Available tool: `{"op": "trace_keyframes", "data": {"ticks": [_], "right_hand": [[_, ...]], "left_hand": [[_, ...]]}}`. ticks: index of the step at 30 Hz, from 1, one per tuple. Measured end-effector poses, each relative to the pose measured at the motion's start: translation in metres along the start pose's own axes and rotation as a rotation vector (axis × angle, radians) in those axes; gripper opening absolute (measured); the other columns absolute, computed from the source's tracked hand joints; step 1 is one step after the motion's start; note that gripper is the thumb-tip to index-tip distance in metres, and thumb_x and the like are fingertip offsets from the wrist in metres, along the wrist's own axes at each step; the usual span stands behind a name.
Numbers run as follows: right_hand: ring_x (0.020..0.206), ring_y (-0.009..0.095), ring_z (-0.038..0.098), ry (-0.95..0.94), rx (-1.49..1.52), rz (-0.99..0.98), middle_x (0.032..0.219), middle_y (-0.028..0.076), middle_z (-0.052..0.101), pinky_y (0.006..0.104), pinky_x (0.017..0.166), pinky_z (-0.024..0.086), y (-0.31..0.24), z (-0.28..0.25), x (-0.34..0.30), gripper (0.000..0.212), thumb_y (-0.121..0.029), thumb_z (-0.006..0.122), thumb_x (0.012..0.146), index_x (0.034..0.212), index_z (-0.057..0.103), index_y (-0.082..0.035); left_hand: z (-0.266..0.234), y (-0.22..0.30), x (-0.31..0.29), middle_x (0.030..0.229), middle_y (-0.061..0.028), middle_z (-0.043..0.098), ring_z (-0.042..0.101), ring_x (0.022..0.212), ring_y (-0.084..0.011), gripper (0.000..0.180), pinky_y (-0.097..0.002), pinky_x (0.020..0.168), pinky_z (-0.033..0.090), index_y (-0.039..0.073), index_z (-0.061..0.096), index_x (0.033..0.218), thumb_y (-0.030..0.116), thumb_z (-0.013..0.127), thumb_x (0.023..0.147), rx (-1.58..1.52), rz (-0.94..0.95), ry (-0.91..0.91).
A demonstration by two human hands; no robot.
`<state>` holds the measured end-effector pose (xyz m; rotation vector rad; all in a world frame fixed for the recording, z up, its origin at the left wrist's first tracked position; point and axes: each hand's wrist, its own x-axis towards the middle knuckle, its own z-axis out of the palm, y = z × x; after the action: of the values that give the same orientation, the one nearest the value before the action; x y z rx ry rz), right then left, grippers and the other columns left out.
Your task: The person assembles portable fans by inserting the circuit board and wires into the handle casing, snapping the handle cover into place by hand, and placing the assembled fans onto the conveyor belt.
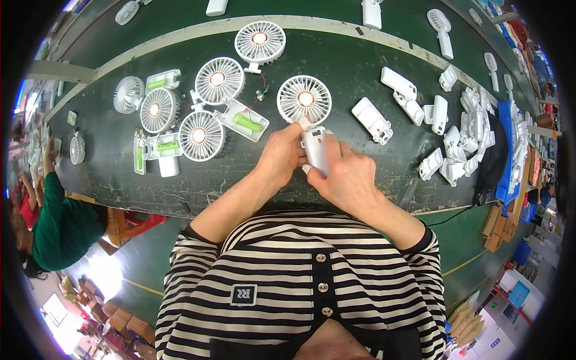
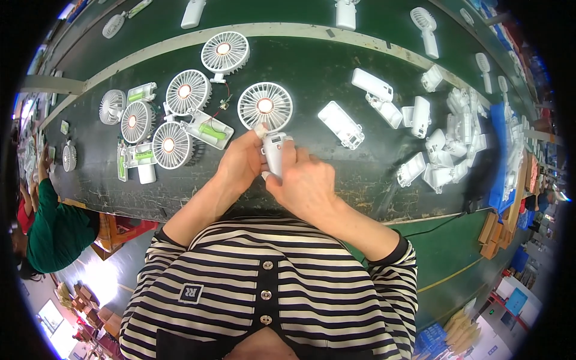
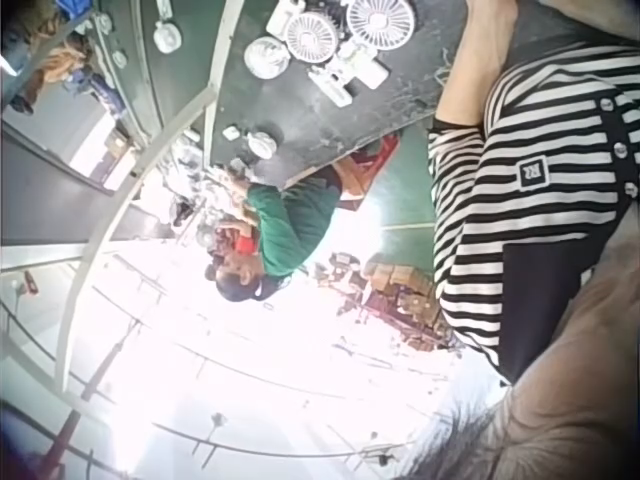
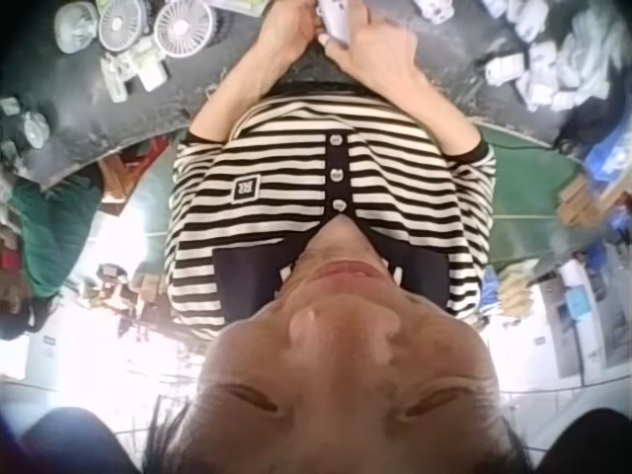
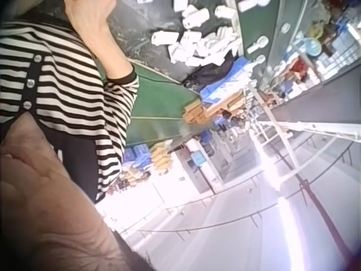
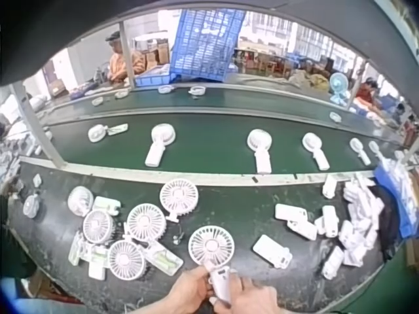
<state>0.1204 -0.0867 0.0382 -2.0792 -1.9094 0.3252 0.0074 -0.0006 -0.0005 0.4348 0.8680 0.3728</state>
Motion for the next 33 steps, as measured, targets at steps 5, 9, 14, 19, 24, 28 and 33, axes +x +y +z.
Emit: {"op": "trace_keyframes", "data": {"ticks": [5, 9, 14, 19, 24, 28, 33], "right_hand": [[0.052, 0.027, 0.059, 0.006, -0.024, -0.033, 0.069, 0.016, 0.057, 0.036, 0.041, 0.047, 0.003, 0.003, -0.001, 0.059, -0.024, 0.067, 0.062, 0.106, 0.047, 0.011], [0.052, 0.027, 0.059, 0.023, -0.015, -0.046, 0.07, 0.016, 0.057, 0.0352, 0.041, 0.047, 0.005, 0.003, -0.001, 0.058, -0.024, 0.067, 0.063, 0.105, 0.047, 0.01], [0.055, 0.027, 0.059, -0.005, 0.002, -0.048, 0.071, 0.014, 0.056, 0.0351, 0.042, 0.047, 0.007, 0.0, -0.003, 0.061, -0.027, 0.07, 0.063, 0.106, 0.046, 0.009], [0.063, 0.032, 0.06, -0.116, 0.08, 0.023, 0.075, 0.015, 0.057, 0.038, 0.05, 0.048, 0.007, -0.006, -0.016, 0.074, -0.029, 0.073, 0.062, 0.117, 0.039, 0.005], [0.065, 0.032, 0.061, -0.116, 0.179, 0.064, 0.082, 0.018, 0.06, 0.037, 0.051, 0.048, 0.012, -0.002, -0.02, 0.075, -0.029, 0.074, 0.061, 0.119, 0.038, 0.003], [0.066, 0.024, 0.063, -0.127, 0.473, 0.295, 0.087, 0.018, 0.062, 0.0324, 0.054, 0.049, 0.018, -0.002, -0.024, 0.059, -0.026, 0.073, 0.067, 0.112, 0.048, 0.003], [0.069, 0.019, 0.062, -0.133, 1.079, 0.464, 0.08, 0.013, 0.064, 0.0292, 0.063, 0.048, 0.036, 0.023, -0.012, 0.039, -0.025, 0.068, 0.073, 0.096, 0.057, 0.003]], "left_hand": [[0.004, 0.001, 0.001, 0.096, -0.0087, 0.058, 0.058, 0.082, -0.02, 0.034, -0.0335, 0.07, 0.047, 0.004, 0.052, 0.104, 0.032, 0.054, 0.085, 0.019, -0.015, 0.031], [0.004, -0.003, 0.005, 0.088, -0.0114, 0.059, 0.061, 0.074, -0.0202, 0.031, -0.0325, 0.064, 0.05, -0.005, 0.057, 0.097, 0.021, 0.061, 0.08, 0.065, 0.011, 0.059], [0.007, -0.003, 0.005, 0.088, -0.012, 0.06, 0.061, 0.075, -0.02, 0.029, -0.0324, 0.066, 0.052, -0.006, 0.059, 0.097, 0.017, 0.062, 0.08, 0.079, 0.03, 0.087], [0.005, -0.002, 0.008, 0.09, -0.0112, 0.06, 0.061, 0.076, -0.0198, 0.027, -0.0323, 0.067, 0.052, -0.005, 0.059, 0.096, 0.016, 0.062, 0.079, 0.089, 0.023, 0.092], [0.005, 0.0, 0.007, 0.091, -0.0105, 0.061, 0.061, 0.078, -0.019, 0.027, -0.0321, 0.069, 0.051, -0.005, 0.059, 0.096, 0.017, 0.062, 0.08, 0.122, 0.012, 0.084], [0.003, -0.001, 0.008, 0.094, -0.013, 0.061, 0.061, 0.085, -0.0208, 0.029, -0.0333, 0.077, 0.049, -0.006, 0.056, 0.1, 0.015, 0.06, 0.081, 0.091, 0.055, 0.05], [0.009, 0.002, 0.002, 0.096, -0.0119, 0.062, 0.059, 0.087, -0.0183, 0.029, -0.0323, 0.08, 0.046, -0.004, 0.057, 0.101, 0.017, 0.061, 0.081, 0.12, 0.125, -0.036]]}}
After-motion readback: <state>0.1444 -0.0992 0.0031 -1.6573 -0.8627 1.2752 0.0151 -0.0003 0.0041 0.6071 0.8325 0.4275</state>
